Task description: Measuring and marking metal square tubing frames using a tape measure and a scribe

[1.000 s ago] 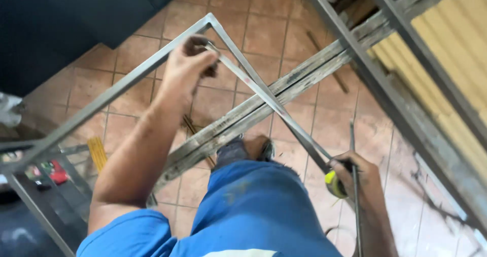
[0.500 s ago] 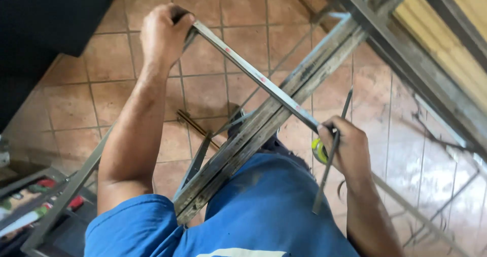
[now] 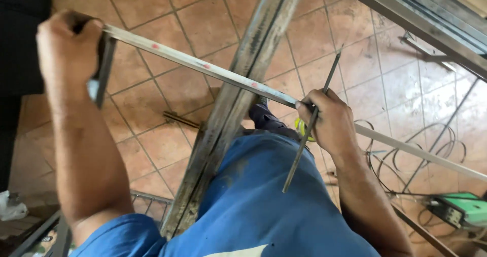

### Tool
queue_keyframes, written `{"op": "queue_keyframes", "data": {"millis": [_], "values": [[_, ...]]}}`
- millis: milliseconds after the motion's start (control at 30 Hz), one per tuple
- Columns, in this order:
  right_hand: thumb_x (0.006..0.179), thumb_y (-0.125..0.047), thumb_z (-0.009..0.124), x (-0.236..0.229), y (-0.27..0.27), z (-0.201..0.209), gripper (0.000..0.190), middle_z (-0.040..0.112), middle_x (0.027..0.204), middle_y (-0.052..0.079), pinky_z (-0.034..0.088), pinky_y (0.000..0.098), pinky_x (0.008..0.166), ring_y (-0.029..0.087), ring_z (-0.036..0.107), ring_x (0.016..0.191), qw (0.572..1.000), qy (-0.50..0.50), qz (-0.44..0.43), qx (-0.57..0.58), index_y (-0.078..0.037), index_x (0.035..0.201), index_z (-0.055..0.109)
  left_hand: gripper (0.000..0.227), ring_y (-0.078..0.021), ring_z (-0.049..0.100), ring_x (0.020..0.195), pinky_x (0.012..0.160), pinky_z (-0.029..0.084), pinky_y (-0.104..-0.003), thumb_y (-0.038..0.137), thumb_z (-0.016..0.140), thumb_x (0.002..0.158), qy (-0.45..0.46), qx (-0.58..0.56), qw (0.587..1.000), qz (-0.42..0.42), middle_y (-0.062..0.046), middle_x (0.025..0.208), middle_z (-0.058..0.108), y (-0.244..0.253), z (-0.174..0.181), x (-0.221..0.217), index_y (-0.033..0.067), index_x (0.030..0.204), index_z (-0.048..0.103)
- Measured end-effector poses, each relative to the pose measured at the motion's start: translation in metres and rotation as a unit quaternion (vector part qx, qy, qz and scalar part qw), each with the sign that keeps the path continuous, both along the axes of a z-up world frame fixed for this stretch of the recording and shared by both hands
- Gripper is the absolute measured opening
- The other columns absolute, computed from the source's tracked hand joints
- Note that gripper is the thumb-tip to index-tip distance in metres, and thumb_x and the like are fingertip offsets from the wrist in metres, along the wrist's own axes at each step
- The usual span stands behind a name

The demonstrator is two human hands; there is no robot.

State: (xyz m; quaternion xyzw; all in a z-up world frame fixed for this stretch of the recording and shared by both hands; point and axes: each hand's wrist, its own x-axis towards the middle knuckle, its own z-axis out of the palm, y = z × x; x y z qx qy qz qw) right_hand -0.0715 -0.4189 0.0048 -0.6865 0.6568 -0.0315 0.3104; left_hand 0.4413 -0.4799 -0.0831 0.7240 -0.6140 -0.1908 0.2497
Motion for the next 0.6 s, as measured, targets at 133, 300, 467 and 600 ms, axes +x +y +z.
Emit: {"op": "queue_keyframes", "data": {"millis": [133,300,467,600], "values": [[0.096,-0.026,0.069,-0.038,0.021,0.003,0.009,0.064,0.093,0.009,0.049,0.0495,0.071,0.037,0.065,0.08,0.998,0.045,-0.039,-0.031,-0.017,0.095,0.069,0.016,-0.0265,0.074,0.091,0.069,0.052,-0.042,0.015,0.081,0.109,-0.117,-0.055,0.992,-0.009,-0.011,0.106,0.078,0.002,0.023,-0.035,0.0043,0.119,0.076],[0.097,-0.028,0.068,-0.09,0.043,-0.004,0.018,0.059,0.093,0.016,0.046,0.0566,0.066,0.043,0.062,0.082,0.992,0.116,-0.044,-0.03,-0.011,0.095,0.064,0.077,-0.0428,0.061,0.124,0.106,0.048,-0.049,0.025,0.109,0.096,-0.22,-0.13,0.966,-0.027,-0.026,0.135,0.063,0.02,0.013,-0.155,-0.0047,0.144,0.057],[0.1,-0.029,0.068,-0.112,0.051,-0.006,0.018,0.06,0.095,0.011,0.048,0.0538,0.06,0.039,0.064,0.075,0.984,0.149,-0.095,-0.027,-0.012,0.094,0.068,0.01,-0.0328,0.061,0.076,0.062,0.05,-0.047,0.01,0.073,0.074,0.014,-0.221,0.856,-0.467,-0.009,0.079,0.061,0.039,0.072,-0.346,0.0097,0.074,0.062],[0.098,-0.049,0.069,-0.129,0.055,-0.011,0.028,0.063,0.107,0.015,0.056,0.0598,0.084,0.05,0.068,0.1,0.974,0.182,-0.129,0.025,-0.023,0.107,0.067,0.027,-0.0384,0.067,0.111,0.094,0.054,-0.049,0.009,0.071,0.078,0.041,-0.27,0.853,-0.446,-0.017,0.114,0.07,0.096,0.033,-0.43,0.0057,0.104,0.077]]}}
